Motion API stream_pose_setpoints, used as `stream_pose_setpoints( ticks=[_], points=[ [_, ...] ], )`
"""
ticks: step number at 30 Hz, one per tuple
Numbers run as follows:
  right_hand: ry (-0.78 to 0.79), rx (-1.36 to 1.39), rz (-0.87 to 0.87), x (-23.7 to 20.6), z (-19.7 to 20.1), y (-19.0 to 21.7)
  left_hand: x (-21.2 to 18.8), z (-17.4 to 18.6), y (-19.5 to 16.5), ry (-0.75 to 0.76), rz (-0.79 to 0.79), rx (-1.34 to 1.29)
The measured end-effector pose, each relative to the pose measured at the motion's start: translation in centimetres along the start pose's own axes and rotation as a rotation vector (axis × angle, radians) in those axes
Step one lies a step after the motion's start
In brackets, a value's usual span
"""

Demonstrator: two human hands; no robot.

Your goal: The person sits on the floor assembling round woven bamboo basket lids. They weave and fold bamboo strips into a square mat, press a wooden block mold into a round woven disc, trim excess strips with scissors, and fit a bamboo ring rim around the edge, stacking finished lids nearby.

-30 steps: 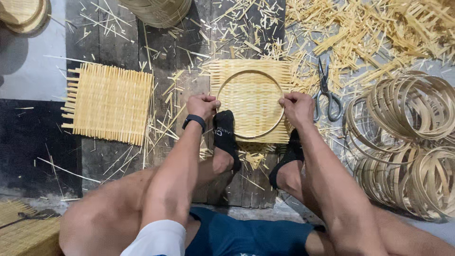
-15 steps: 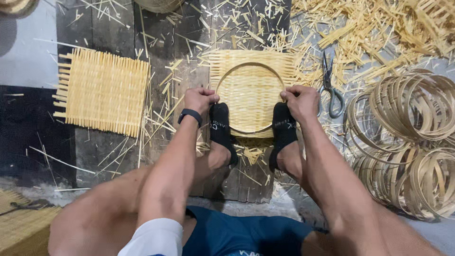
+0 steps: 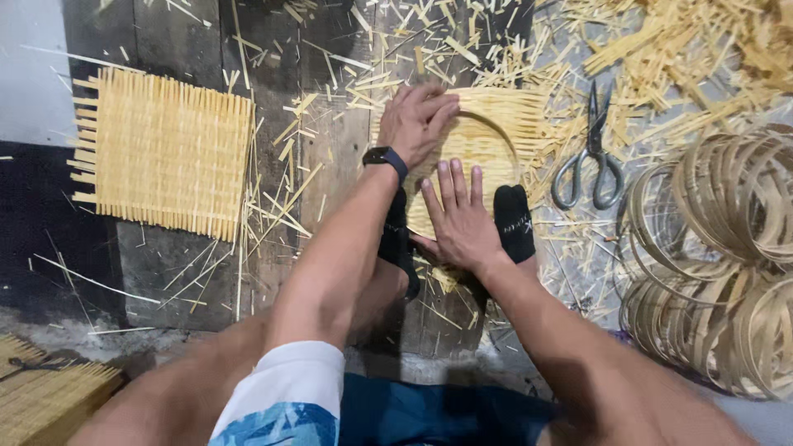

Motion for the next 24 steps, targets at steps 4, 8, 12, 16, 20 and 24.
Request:
stream_pose_setpoints(
  ticks=[4,8,12,16,20,24],
  points=[
    [-0.139,-0.081,0.077,-0.7,-1.8,-0.5,-0.3,-0.3,0.2,0.035,0.214,-0.09],
    [-0.162,-0.011,0.018,-0.7,-1.9,0.8,0.1,0.4,-0.7,0.005,0.225,-0.11],
    [-0.163,0.129,-0.173,-0.2,-3.6,2.6,0.3,-0.3,0.2,0.111,0.335,-0.133],
    [-0.284,-0.02,-0.178,0.4,-5.1,3.7,0.2,-0.9,1.1,0.125,0.301,-0.132],
    [-0.29,0.052,-0.231,0.0,-2.7,3.5,0.4,-0.6,0.5,0.059,0.207,-0.08],
    [-0.346,0.472,-0.144,0.0,1.6,-2.0,0.8,-0.3,0.2,0.09,0.205,-0.098]
  ],
)
Point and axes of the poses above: each hand's wrist, its own x-axis towards the middle knuckle, its own z-axis out of the back of the hand, y = z × x, the point moved 1 cm from there along x, towards the middle knuckle, and after that the axes turned 8 degrees about z, right-handed, at the moved point
